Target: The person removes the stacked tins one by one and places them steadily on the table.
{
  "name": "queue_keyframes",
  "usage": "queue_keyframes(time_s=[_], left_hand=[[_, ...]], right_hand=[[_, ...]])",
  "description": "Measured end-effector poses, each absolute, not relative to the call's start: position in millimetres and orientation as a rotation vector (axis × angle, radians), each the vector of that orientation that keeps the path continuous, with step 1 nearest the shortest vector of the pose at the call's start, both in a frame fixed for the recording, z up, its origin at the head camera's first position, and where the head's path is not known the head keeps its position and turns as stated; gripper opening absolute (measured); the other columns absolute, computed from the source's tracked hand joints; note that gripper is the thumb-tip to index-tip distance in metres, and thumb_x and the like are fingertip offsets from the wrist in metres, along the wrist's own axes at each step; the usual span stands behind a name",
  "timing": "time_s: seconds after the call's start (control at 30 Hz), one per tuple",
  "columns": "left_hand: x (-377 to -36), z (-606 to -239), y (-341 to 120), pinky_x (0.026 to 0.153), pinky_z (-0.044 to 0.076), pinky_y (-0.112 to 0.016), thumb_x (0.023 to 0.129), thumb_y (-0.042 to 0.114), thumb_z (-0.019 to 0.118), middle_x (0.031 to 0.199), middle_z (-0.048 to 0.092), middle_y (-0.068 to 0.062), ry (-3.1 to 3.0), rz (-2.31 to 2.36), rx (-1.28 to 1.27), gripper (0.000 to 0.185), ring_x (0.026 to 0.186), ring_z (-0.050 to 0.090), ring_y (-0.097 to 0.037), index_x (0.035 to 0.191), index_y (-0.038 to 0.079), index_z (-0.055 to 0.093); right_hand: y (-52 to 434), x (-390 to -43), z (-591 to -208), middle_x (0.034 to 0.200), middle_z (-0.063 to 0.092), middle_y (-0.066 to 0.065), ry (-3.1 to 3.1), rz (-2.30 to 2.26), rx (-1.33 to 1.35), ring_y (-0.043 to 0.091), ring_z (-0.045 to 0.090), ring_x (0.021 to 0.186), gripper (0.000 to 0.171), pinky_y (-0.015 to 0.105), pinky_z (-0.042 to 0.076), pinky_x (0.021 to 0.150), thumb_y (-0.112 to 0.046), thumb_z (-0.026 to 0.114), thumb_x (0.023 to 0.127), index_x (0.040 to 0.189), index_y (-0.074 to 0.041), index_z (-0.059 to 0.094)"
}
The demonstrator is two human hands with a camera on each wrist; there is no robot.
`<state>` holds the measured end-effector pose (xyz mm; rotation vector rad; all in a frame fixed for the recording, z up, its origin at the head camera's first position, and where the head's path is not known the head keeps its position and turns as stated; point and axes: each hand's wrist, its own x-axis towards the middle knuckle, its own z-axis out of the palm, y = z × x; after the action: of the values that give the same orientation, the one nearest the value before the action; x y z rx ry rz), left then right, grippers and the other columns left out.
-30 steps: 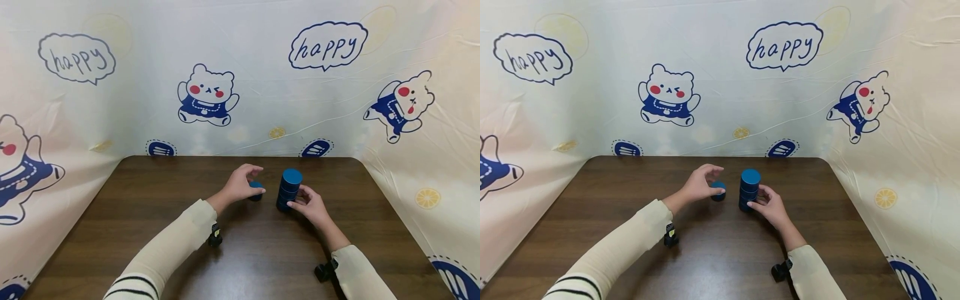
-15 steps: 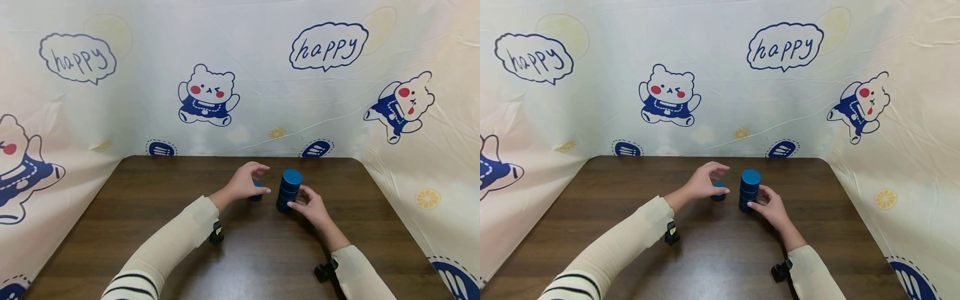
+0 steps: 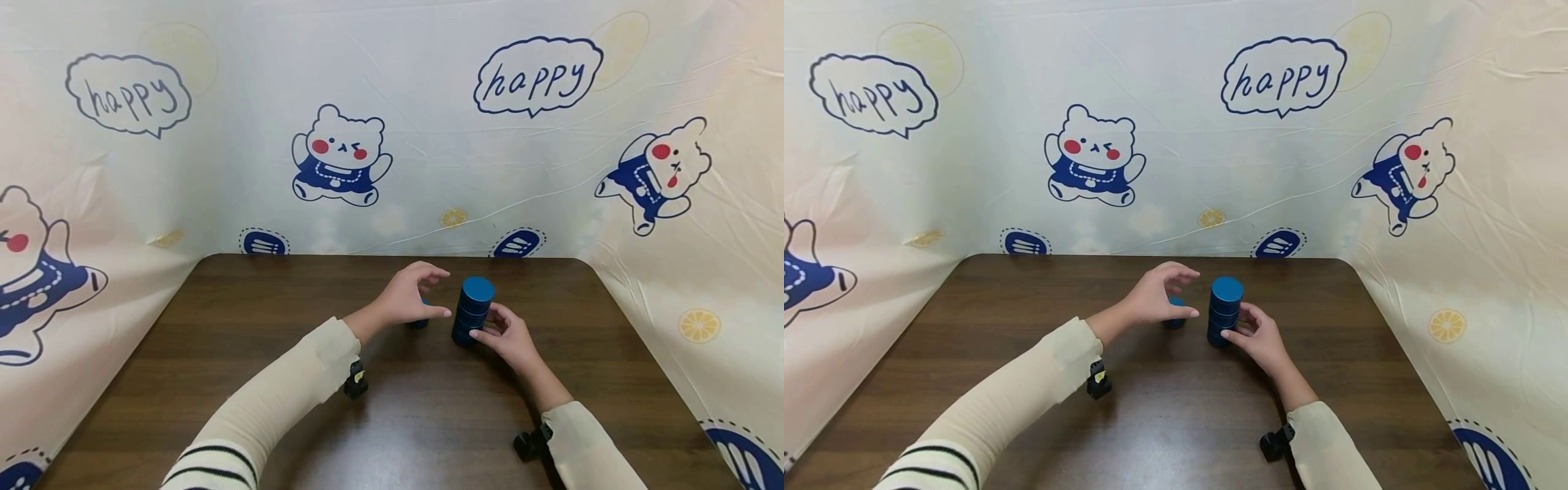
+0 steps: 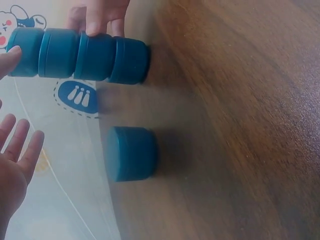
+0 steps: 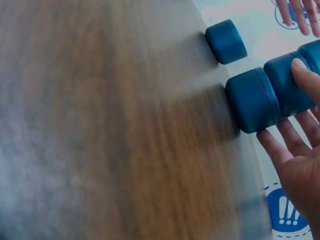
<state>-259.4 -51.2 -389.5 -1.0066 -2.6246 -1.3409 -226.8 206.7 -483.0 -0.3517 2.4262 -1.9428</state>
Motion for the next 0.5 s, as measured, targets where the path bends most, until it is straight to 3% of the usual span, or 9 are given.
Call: queue_keyframes(time_s=[0.27,0.5], left_hand=[[-256.9,-383.6,-45.2,0.09,0.054,-0.041,0.074,0.022,0.087,0.125,0.058,-0.01,-2.588,-1.352,-1.035,0.061,0.108,0.057,-0.019,0.128,0.01,0.061],[-253.6,-378.4,-39.4,0.089,0.054,-0.036,0.074,0.022,0.087,0.125,0.058,-0.009,-2.579,-1.358,-1.044,0.061,0.108,0.058,-0.021,0.128,0.01,0.061]], right_hand=[[200.2,-215.0,-461.6,0.132,0.052,0.028,2.43,-1.919,-0.356,0.04,0.051,0.121,0.057,0.044,0.046,0.098,-0.001,0.074,0.085,0.135,0.006,0.047],[206.6,-225.4,-483.4,0.133,0.054,0.021,2.453,-1.934,-0.347,0.034,0.053,0.121,0.059,0.038,0.048,0.097,-0.008,0.076,0.085,0.136,-0.001,0.049]])
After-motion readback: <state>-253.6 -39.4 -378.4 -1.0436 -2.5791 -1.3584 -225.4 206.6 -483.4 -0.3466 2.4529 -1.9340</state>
